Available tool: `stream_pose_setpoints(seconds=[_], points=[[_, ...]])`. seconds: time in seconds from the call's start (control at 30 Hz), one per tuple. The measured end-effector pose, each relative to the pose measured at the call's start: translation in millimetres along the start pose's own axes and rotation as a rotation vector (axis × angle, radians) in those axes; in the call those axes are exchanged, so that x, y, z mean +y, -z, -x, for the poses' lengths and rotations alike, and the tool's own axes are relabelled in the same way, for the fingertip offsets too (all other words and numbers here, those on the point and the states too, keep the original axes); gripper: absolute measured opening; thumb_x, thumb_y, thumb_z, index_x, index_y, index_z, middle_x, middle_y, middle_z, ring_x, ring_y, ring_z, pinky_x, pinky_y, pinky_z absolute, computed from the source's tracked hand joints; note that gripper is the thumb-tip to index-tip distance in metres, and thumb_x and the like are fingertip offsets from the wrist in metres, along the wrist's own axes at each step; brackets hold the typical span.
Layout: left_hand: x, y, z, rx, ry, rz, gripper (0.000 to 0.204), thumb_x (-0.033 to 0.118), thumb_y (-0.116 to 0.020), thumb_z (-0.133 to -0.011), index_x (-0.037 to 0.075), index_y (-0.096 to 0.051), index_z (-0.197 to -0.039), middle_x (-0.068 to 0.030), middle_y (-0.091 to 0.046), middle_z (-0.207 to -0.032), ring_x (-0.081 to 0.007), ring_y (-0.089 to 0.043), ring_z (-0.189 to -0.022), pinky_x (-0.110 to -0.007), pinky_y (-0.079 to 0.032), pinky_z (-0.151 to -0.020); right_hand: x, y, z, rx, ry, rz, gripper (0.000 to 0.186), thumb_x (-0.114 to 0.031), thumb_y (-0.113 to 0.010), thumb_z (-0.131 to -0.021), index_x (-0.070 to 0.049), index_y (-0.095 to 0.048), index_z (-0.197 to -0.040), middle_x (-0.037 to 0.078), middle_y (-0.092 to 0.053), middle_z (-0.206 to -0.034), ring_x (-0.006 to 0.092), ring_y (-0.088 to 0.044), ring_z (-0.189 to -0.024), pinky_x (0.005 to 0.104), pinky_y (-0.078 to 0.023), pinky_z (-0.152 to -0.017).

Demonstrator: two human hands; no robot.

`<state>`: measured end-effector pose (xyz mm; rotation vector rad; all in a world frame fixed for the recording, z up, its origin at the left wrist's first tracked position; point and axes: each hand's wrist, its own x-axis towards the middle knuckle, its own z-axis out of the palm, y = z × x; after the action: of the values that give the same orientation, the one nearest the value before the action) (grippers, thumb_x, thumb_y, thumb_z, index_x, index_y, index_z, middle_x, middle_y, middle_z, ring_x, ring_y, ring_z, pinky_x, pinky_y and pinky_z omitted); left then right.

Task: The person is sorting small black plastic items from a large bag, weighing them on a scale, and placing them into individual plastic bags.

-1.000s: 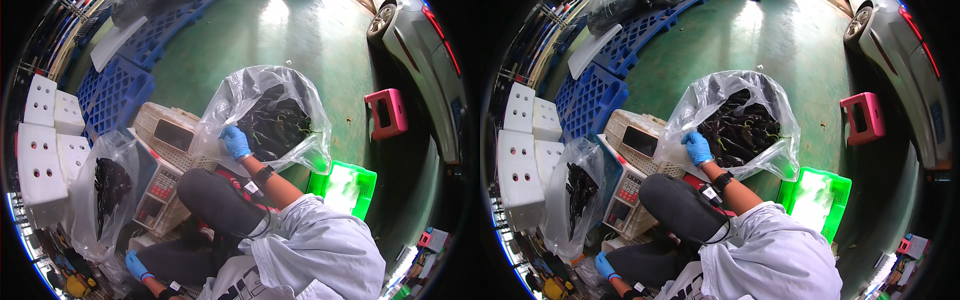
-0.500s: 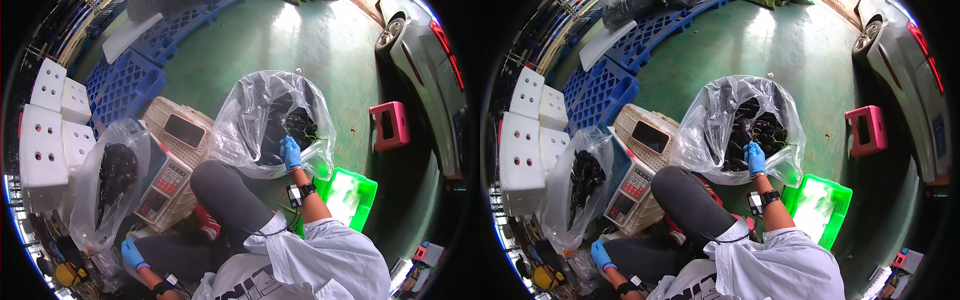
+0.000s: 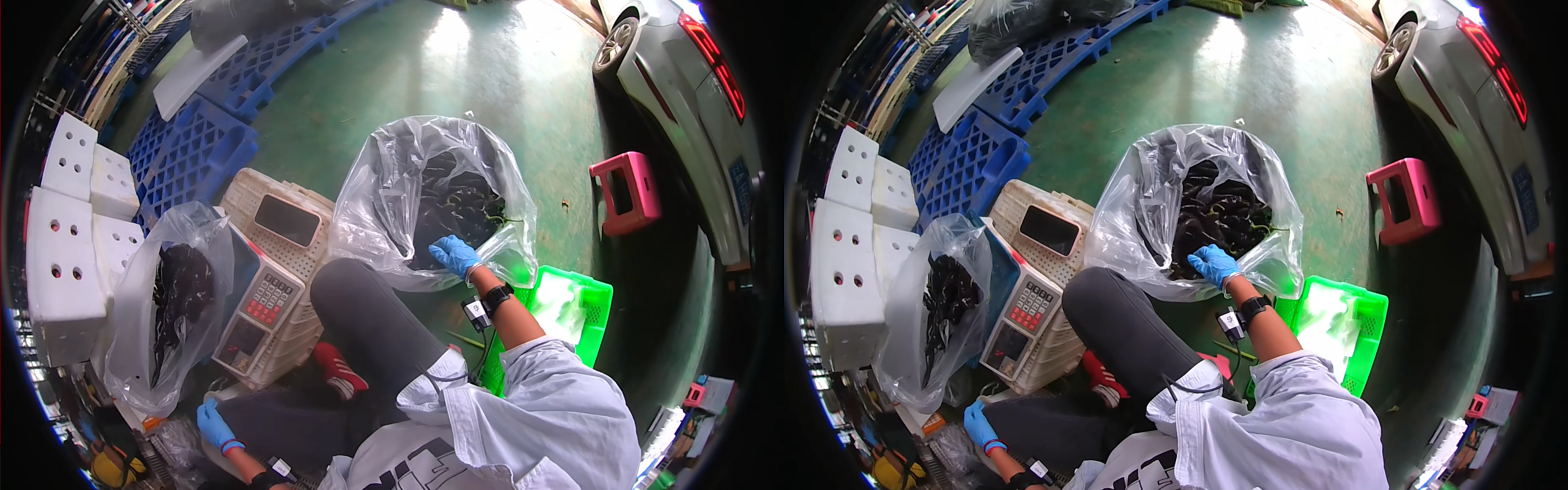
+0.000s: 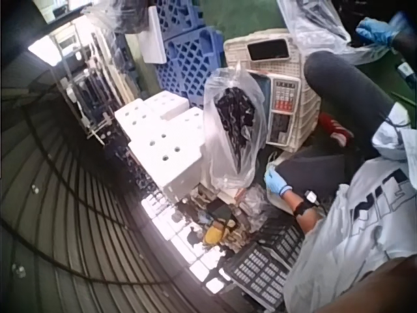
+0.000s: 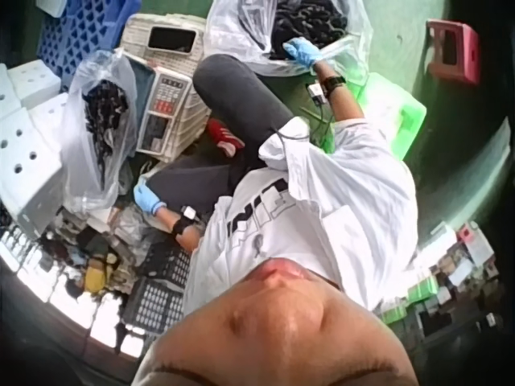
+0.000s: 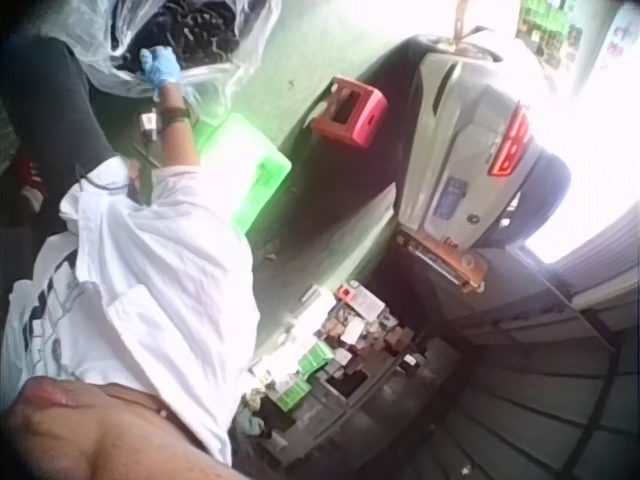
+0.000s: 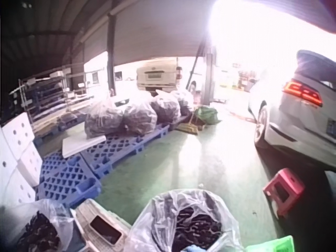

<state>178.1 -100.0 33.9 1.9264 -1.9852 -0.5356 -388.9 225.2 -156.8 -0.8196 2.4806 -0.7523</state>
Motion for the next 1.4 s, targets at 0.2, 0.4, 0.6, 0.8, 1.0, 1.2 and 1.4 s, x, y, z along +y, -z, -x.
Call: stream_pose_setpoints(seconds=[0.2,0.4,0.6,0.8,1.0,1.2,1.4], points=[[1.8,-1.4,-5.1,-0.025,0.028,0.046,0.022,0.014,-0.050,-0.087,-0.004,-0.062,-0.090,-0.0110,-0.065,-0.086,-0.0201,-0.058,-0.078,-0.031,-0.045,-0.075,69.7,50.6,-65.2,0.699,-0.574,0.243,0.035,-0.036,-0.063,-0.080,-0.004,-0.056,-0.094,0.020,-0.057,-0.098,0.0359,-0.055,-0.094,0.0447,-0.045,-0.081],[6.3,-4.4,-13.4,-0.049,0.050,-0.088,0.022,0.013,-0.050,-0.085,-0.003,-0.063,-0.091,-0.0112,-0.064,-0.085,-0.0202,-0.057,-0.077,-0.031,-0.044,-0.075,104.5,65.9,-106.2,0.404,-0.641,0.270,0.042,-0.045,-0.067,-0.078,-0.005,-0.064,-0.092,0.013,-0.064,-0.072,0.0327,-0.065,-0.070,0.0424,-0.052,-0.061],[31.5,-5.0,-10.4,-0.025,0.038,-0.047,0.021,0.013,-0.050,-0.083,-0.001,-0.064,-0.089,-0.0101,-0.065,-0.084,-0.0198,-0.058,-0.077,-0.031,-0.044,-0.074,65.6,87.1,-65.1,0.277,-0.579,-1.427,0.019,-0.027,-0.061,-0.089,-0.009,-0.055,-0.085,0.010,-0.060,-0.069,0.0152,-0.053,-0.047,0.0248,-0.041,-0.040],[11.1,-6.3,-11.6,0.002,-0.008,0.041,0.020,0.014,-0.053,-0.083,-0.003,-0.064,-0.086,-0.0104,-0.064,-0.083,-0.0193,-0.057,-0.074,-0.032,-0.044,-0.072,-0.5,96.0,33.0,0.181,-0.639,-1.757,0.012,-0.021,-0.056,-0.092,-0.010,-0.055,-0.091,0.004,-0.054,-0.069,0.0103,-0.047,-0.051,0.0178,-0.040,-0.043],[11.6,-1.9,3.1,0.025,0.006,0.019,0.023,0.021,-0.055,-0.084,0.002,-0.065,-0.091,-0.0105,-0.065,-0.081,-0.0200,-0.057,-0.072,-0.032,-0.044,-0.071,-36.6,85.7,119.1,-0.043,-0.638,-1.826,0.021,-0.023,-0.057,-0.092,-0.005,-0.058,-0.102,0.007,-0.058,-0.073,0.0119,-0.051,-0.055,0.0190,-0.042,-0.046],[-2.4,1.6,11.3,0.035,-0.041,0.128,0.022,0.017,-0.051,-0.088,-0.001,-0.063,-0.093,-0.0101,-0.067,-0.089,-0.0184,-0.062,-0.081,-0.030,-0.047,-0.075,-36.2,85.0,113.0,-0.012,-0.487,-1.574,0.016,-0.018,-0.059,-0.090,-0.003,-0.059,-0.094,0.006,-0.058,-0.074,0.0116,-0.054,-0.059,0.0189,-0.040,-0.044],[-14.1,12.1,19.1,0.020,-0.010,0.154,0.025,0.015,-0.048,-0.089,-0.001,-0.065,-0.098,-0.0082,-0.067,-0.095,-0.0182,-0.061,-0.087,-0.030,-0.045,-0.082,-29.5,72.2,53.9,0.022,-0.448,-1.364,0.013,-0.021,-0.061,-0.089,-0.009,-0.059,-0.087,0.002,-0.060,-0.074,0.0120,-0.057,-0.061,0.0206,-0.042,-0.047]])
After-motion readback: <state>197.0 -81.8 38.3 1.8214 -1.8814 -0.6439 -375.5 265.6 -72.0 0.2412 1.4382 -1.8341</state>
